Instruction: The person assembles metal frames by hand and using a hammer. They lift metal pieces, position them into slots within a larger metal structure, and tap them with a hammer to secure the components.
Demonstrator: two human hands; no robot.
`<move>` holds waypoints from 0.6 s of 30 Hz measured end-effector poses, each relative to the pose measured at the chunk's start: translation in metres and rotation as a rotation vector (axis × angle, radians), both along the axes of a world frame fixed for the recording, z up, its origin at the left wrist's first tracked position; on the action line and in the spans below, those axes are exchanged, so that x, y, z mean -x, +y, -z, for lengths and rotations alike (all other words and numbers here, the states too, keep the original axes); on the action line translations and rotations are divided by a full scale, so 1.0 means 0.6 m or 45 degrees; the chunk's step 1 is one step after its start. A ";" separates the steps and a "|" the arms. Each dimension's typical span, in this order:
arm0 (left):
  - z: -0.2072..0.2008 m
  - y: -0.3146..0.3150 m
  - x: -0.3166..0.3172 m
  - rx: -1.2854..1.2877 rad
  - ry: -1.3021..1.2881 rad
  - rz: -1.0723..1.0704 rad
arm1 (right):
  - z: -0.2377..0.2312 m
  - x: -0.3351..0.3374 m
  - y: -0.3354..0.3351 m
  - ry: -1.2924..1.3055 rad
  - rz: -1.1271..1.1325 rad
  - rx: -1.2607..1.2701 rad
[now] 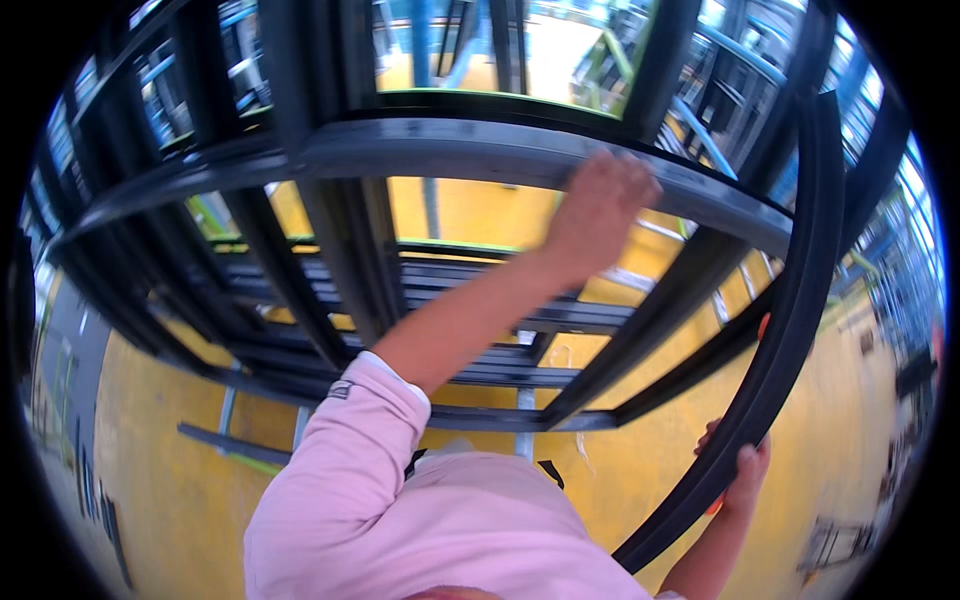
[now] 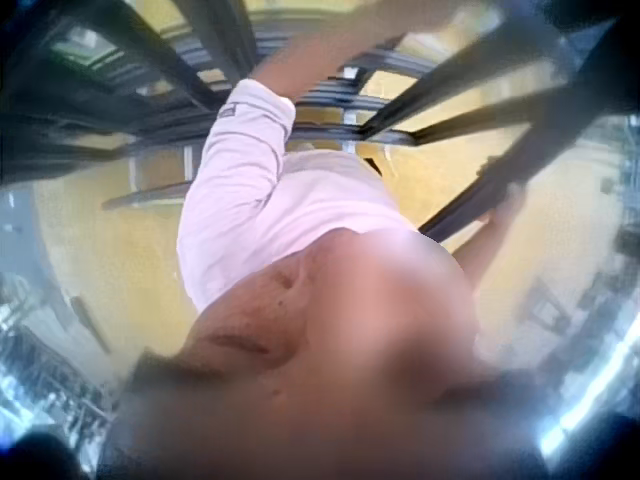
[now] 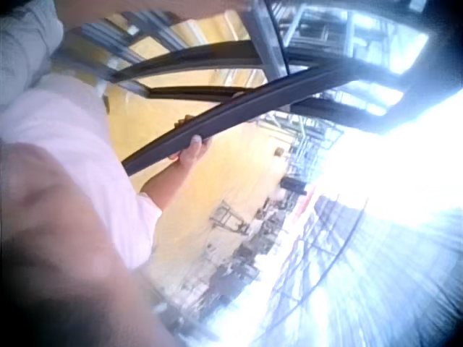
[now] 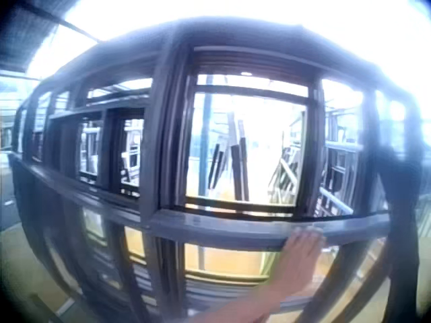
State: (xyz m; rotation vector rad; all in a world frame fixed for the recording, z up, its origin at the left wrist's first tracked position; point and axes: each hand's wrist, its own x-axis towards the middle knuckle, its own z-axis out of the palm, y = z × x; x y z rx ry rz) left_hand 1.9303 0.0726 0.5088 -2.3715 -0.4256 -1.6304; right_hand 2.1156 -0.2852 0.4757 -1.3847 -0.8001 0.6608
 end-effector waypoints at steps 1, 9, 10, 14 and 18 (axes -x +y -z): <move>0.012 -0.043 0.007 -0.027 0.056 -0.061 | -0.001 0.030 0.011 -0.098 -0.019 -0.010; 0.171 -0.281 0.100 1.348 0.673 1.421 | -0.049 0.133 0.172 -0.458 -0.075 -0.494; 0.142 -0.286 0.116 1.441 0.866 1.400 | -0.060 0.129 0.188 -0.424 -0.099 -0.620; 0.144 -0.273 0.142 1.657 0.356 0.988 | -0.143 0.170 0.233 -0.405 0.026 -0.884; 0.091 -0.170 0.192 1.422 0.426 0.921 | -0.215 0.281 0.287 -0.291 0.029 -0.960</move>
